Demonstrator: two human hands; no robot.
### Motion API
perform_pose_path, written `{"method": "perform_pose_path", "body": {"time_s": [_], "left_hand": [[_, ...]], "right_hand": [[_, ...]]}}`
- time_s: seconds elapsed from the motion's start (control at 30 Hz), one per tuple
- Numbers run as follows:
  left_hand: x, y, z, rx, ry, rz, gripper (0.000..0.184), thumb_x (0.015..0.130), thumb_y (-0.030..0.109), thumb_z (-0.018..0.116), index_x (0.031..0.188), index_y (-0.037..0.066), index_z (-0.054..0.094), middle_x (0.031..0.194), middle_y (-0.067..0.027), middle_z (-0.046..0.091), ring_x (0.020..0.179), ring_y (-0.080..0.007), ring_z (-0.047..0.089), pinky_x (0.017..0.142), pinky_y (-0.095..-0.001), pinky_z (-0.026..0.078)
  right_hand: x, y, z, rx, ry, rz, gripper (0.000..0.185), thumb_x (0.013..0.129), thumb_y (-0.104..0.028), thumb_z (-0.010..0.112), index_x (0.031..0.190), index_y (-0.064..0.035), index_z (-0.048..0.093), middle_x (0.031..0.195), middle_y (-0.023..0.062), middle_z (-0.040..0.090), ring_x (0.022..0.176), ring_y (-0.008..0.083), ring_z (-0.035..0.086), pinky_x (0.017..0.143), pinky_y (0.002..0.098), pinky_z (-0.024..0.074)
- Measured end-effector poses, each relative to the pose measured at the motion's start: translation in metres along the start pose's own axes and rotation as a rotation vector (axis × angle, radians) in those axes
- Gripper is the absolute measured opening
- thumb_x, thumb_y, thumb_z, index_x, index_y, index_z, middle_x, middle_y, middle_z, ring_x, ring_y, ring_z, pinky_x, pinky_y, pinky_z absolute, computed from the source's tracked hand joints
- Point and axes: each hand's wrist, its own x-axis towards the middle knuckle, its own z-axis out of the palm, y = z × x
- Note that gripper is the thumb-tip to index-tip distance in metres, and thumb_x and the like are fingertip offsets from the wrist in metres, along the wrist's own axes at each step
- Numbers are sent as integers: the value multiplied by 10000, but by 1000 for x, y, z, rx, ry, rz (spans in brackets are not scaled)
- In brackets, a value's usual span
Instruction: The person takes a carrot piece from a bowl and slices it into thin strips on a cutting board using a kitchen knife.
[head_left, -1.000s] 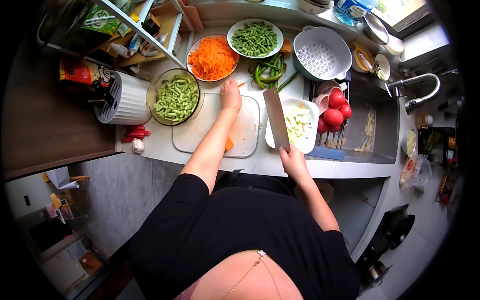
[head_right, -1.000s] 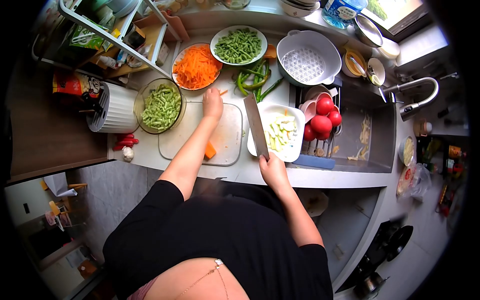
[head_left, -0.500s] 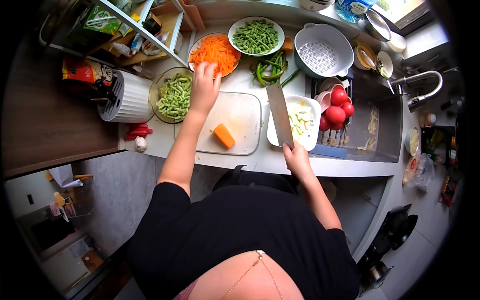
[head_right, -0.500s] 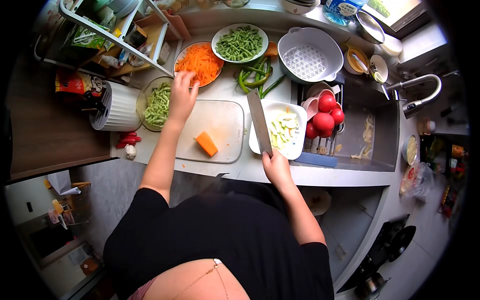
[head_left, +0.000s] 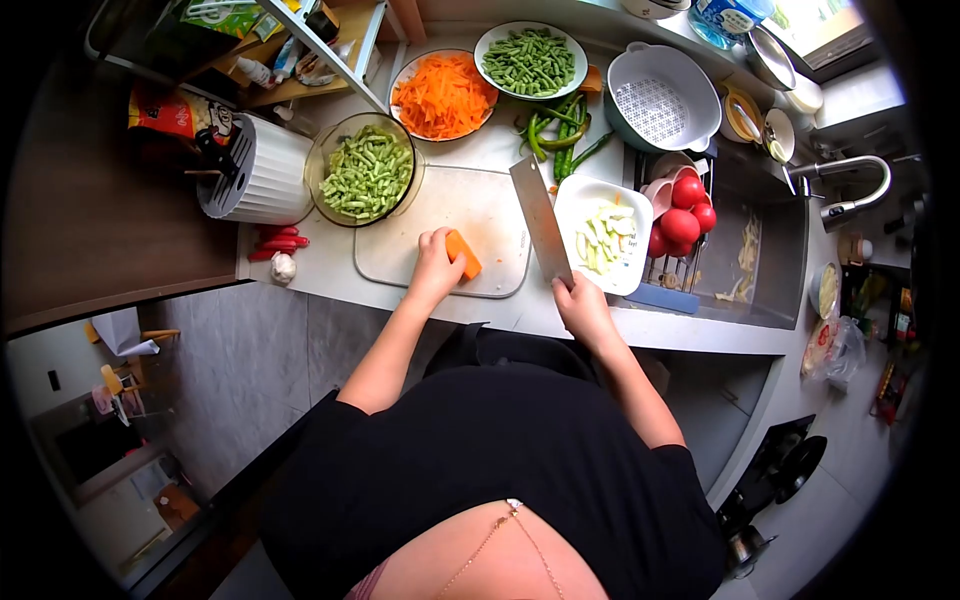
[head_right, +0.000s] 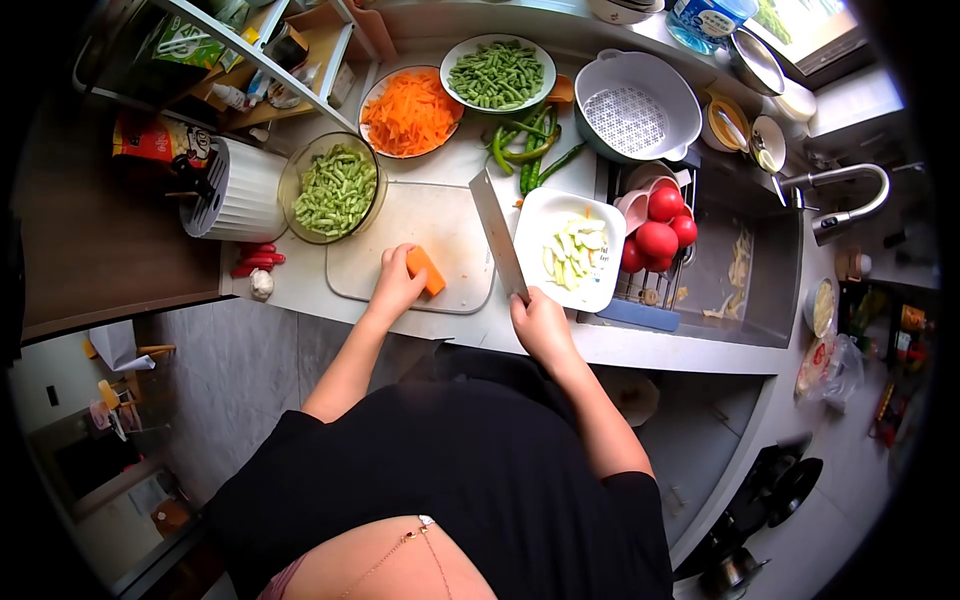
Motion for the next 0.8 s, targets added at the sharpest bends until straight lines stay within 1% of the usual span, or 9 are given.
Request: {"method": "perform_pose_path", "body": {"time_s": [0.07,0.17,0.27,0.37,0.47,0.57,0.63,0.67,0.8], "left_hand": [[5,9,0,-30,-12,-51,505,781,164,698,1187,-15,458,1186,-218,429,986,-345,533,891,-362,454],[12,39,-3,34,67,-11,475,764,169,727,1123,-31,489,1135,-217,480,960,-335,555,855,-358,467],[23,46,5,100,33,54,384,785,204,721,1050,7,524,1082,-190,520,934,-364,573,828,-408,479],[23,66,0,258,-44,22,286,834,233,670,1015,35,572,1078,-165,531,907,-349,586,806,-415,486],[24,40,8,189,28,129,227,884,249,605,1011,61,601,1091,-181,521,930,-359,577,816,-423,479],[16,18,23,8,141,231,245,918,227,552,1071,37,573,1113,-193,509,964,-374,553,838,-432,462],[14,16,33,29,236,251,256,930,211,530,1082,5,539,1117,-205,500,982,-386,533,857,-434,449],[13,15,38,39,283,259,262,936,203,518,1088,-10,522,1118,-212,495,992,-392,523,867,-436,442],[10,11,53,113,391,263,257,944,168,496,1090,-41,473,1095,-221,489,999,-401,505,877,-443,425]], "right_hand": [[-3,-3,2,-11,-6,-17,262,886,-185,545,881,75,581,806,281,629,790,443,611,717,451,480],[-8,-5,2,-30,5,-47,262,887,-184,545,880,76,579,806,285,627,792,446,608,718,456,478],[-12,-3,2,-23,26,-64,263,887,-183,544,880,77,577,809,290,624,800,449,606,722,462,475],[-14,-2,0,-42,41,-64,260,886,-181,542,885,76,576,813,294,620,805,450,603,727,464,474],[-15,-4,-1,-61,50,-53,253,887,-178,539,886,73,574,813,296,617,804,452,600,728,468,474],[-15,-5,8,-74,58,-82,243,891,-177,533,867,64,562,795,292,613,789,455,595,718,483,470],[-11,-11,19,-96,34,-100,238,895,-176,529,848,56,553,781,289,610,776,458,591,710,495,466],[-11,-15,25,-108,44,-140,227,899,-169,522,816,42,535,745,285,604,732,463,586,685,513,462],[-7,-24,44,-133,16,-157,223,902,-160,512,797,36,529,706,287,595,687,468,583,660,526,461]]}}
